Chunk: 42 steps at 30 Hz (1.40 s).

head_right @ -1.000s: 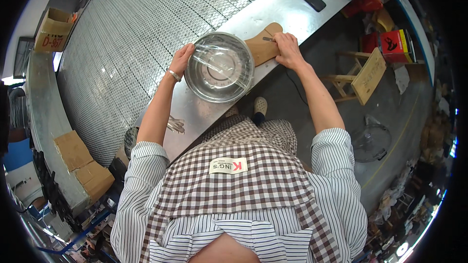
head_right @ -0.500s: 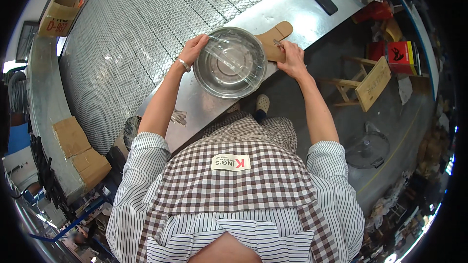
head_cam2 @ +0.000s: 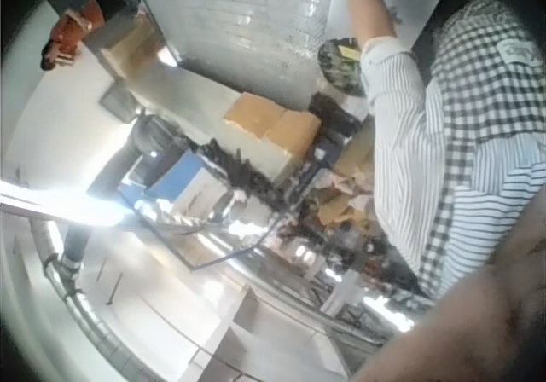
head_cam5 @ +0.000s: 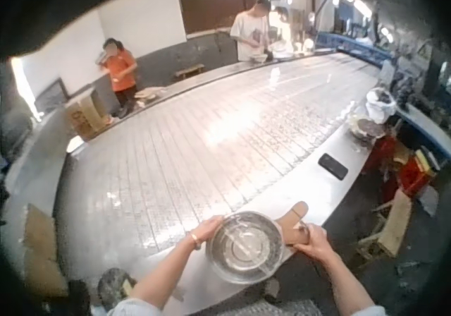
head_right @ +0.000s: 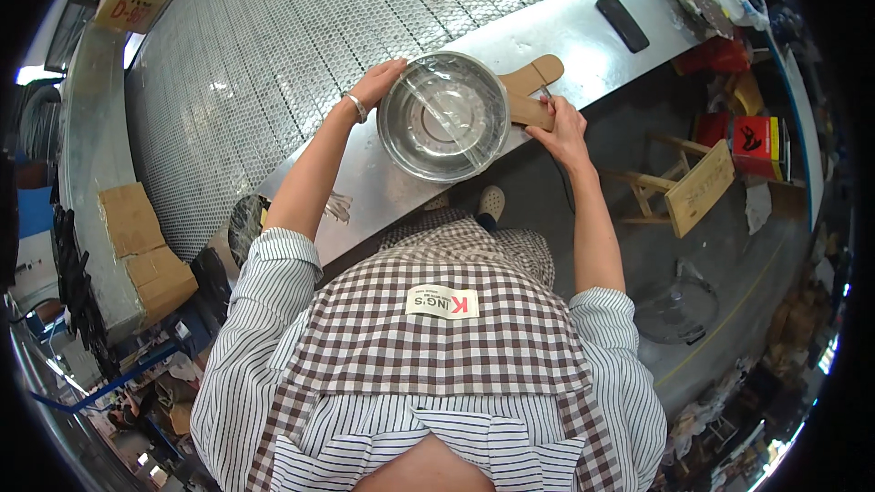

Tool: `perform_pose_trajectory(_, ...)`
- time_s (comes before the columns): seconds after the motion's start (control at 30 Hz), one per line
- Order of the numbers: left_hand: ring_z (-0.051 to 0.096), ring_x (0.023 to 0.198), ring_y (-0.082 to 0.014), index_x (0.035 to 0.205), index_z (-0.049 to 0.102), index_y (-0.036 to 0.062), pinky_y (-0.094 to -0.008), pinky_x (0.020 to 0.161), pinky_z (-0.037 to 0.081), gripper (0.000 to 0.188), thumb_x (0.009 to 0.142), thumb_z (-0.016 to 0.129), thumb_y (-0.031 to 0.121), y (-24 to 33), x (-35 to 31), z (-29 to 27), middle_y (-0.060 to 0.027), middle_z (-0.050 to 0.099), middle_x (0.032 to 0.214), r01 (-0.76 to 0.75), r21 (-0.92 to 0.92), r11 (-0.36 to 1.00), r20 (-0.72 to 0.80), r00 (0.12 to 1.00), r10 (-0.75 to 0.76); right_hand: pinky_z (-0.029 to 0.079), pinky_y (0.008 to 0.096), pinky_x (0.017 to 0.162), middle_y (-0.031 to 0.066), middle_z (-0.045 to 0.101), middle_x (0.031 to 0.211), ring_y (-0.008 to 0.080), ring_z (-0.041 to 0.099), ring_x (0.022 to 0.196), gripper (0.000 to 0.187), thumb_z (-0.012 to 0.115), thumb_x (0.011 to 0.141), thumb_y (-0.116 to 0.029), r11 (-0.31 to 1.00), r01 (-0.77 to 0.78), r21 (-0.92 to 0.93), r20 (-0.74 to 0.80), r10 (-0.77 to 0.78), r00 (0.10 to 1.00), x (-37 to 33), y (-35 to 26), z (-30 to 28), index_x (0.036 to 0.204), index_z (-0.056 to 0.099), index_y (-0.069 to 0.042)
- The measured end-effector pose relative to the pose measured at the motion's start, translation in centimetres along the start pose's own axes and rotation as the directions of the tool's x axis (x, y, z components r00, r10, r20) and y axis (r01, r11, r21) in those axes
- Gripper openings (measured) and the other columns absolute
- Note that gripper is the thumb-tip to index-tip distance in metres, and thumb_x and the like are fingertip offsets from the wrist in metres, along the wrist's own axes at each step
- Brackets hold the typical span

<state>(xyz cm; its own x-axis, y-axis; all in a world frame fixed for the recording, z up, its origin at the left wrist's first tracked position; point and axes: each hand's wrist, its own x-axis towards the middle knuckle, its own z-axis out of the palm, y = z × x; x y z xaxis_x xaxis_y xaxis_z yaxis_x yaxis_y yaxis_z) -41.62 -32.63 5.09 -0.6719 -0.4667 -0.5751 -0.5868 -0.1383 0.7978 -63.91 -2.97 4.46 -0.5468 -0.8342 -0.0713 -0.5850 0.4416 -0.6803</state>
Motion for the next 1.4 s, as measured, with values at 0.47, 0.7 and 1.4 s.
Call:
perform_pose_trajectory(0.47, 0.049, 0.069, -0.0036, 0.112, 0.059, 0.0080, -0.0209, 0.058, 0.042, 0.031, 0.095, 0.048, 0.031, -1.5, -2.7, -0.8, 0.0048, 0.057, 0.083, -0.102, -0.042, 0.994, -0.051, 0.994, 0.100, 0.041, 0.0382, 0.083, 0.0054, 0.054, 0.088, 0.0269, 0.055, 0.096, 0.053, 0.074, 0.056, -0.007, 0.980, 0.175, -0.089, 0.132, -0.163, 0.978, 1.1, -3.5, -1.2, 0.103, 0.050, -0.008)
perform_pose_trajectory(0.7, 0.046, 0.074, -0.0067, 0.106, 0.060, 0.0020, -0.0235, 0.068, 0.040, 0.030, 0.094, 0.051, 0.028, -1.3, -4.9, -1.6, 0.0041, 0.054, 0.079, -0.134, -0.085, 0.987, -0.047, 0.990, 0.131, 0.034, 0.0402, 0.096, 0.0045, 0.054, 0.086, 0.0272, 0.055, 0.091, 0.042, 0.062, 0.057, 0.001, 0.969, 0.248, 0.013, 0.116, -0.248, 0.962, 3.5, -1.2, -1.6, 0.095, 0.049, -0.008)
perform_pose_trajectory(1.4, 0.052, 0.090, -0.0087, 0.120, 0.055, 0.0002, -0.0232, 0.080, 0.043, 0.039, 0.093, 0.053, 0.028, -2.8, -7.4, -2.3, -0.0015, 0.060, 0.101, -0.150, -0.056, 0.987, -0.140, 0.980, 0.141, 0.039, 0.0340, 0.085, 0.0125, 0.054, 0.095, 0.0309, 0.049, 0.097, 0.040, 0.049, 0.062, 0.013, 0.877, 0.278, 0.393, 0.381, -0.430, 0.818, 13.7, -3.7, 4.9, 0.098, 0.048, -0.004)
